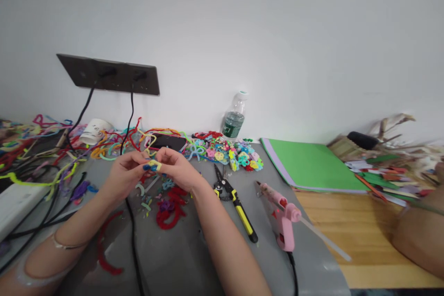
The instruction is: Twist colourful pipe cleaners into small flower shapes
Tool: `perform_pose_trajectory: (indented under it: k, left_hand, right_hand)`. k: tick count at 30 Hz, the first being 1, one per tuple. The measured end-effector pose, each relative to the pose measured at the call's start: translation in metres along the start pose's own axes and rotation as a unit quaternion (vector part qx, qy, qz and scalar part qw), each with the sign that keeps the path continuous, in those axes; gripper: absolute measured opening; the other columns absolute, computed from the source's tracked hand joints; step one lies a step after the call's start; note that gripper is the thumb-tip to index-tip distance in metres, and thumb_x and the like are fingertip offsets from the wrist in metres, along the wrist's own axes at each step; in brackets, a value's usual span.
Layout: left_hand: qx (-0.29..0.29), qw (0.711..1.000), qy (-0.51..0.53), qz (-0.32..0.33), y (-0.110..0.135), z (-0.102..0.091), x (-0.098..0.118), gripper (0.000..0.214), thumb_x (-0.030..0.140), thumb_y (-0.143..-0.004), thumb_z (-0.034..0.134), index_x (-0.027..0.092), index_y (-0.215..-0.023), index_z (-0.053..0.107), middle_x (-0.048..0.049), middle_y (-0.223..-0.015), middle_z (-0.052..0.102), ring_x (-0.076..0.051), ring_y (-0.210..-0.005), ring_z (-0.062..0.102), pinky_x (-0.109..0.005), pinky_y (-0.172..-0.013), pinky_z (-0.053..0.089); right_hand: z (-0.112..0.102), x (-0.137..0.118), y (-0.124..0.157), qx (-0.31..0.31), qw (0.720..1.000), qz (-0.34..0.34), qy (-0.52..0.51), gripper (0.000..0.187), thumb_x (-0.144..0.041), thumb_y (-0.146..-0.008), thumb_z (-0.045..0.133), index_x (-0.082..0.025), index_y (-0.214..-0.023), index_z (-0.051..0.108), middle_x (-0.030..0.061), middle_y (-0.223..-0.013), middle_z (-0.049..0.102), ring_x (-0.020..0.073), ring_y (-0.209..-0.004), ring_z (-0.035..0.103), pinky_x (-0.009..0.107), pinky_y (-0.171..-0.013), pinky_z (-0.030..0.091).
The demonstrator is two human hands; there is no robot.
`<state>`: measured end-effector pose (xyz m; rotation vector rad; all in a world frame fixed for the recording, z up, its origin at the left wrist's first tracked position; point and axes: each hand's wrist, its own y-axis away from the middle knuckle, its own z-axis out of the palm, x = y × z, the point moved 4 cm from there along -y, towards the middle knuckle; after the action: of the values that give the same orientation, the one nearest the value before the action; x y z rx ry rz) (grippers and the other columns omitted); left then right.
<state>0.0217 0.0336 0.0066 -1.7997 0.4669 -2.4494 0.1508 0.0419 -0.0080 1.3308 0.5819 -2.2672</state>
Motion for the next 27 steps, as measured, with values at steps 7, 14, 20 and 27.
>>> perform_pose_trajectory:
  k: [7, 14, 20, 27]
  left_hand:
    - [0.028, 0.997, 0.03, -0.061, 0.0, -0.002, -0.003, 0.031, 0.036, -0.052, 0.093, 0.017, -0.061, 0.069, 0.0009, -0.064, 0.067, -0.009, -0.053, 0.061, -0.02, -0.051, 0.053]
    - [0.078, 0.996, -0.011, -0.041, -0.007, -0.017, -0.003, 0.029, 0.034, -0.061, 0.089, 0.017, -0.076, 0.07, 0.0006, -0.069, 0.071, -0.011, -0.063, 0.065, -0.02, -0.062, 0.056]
    - [0.039, 0.997, -0.027, -0.063, -0.009, -0.02, -0.006, 0.03, 0.038, -0.064, 0.086, 0.017, -0.082, 0.073, -0.0003, -0.07, 0.071, -0.012, -0.062, 0.065, -0.023, -0.064, 0.057]
    - [0.038, 0.996, -0.018, -0.075, -0.009, -0.021, -0.01, 0.029, 0.038, -0.064, 0.087, 0.019, -0.083, 0.076, -0.0009, -0.074, 0.074, -0.011, -0.065, 0.068, -0.021, -0.066, 0.058]
  right_hand:
    - [-0.007, -0.006, -0.004, 0.053, 0.988, -0.096, 0.106, 0.038, -0.044, -0.071, 0.08, -0.02, -0.078, 0.05, -0.0043, -0.072, 0.05, 0.0107, -0.064, 0.046, 0.024, -0.062, 0.038]
    - [-0.011, -0.01, -0.004, 0.072, 0.983, -0.124, 0.113, 0.037, -0.041, -0.073, 0.079, -0.021, -0.096, 0.058, 0.0003, -0.085, 0.056, 0.0134, -0.073, 0.052, 0.026, -0.067, 0.042]
    - [-0.023, 0.001, -0.004, 0.088, 0.995, -0.008, 0.041, 0.041, -0.057, -0.077, 0.07, -0.017, -0.077, 0.062, -0.0026, -0.063, 0.053, 0.009, -0.056, 0.046, 0.022, -0.053, 0.036]
    - [-0.015, 0.007, 0.0, 0.056, 0.993, 0.099, -0.037, 0.038, -0.042, -0.063, 0.085, -0.016, -0.082, 0.065, -0.0059, -0.063, 0.054, 0.0054, -0.051, 0.046, 0.021, -0.053, 0.036]
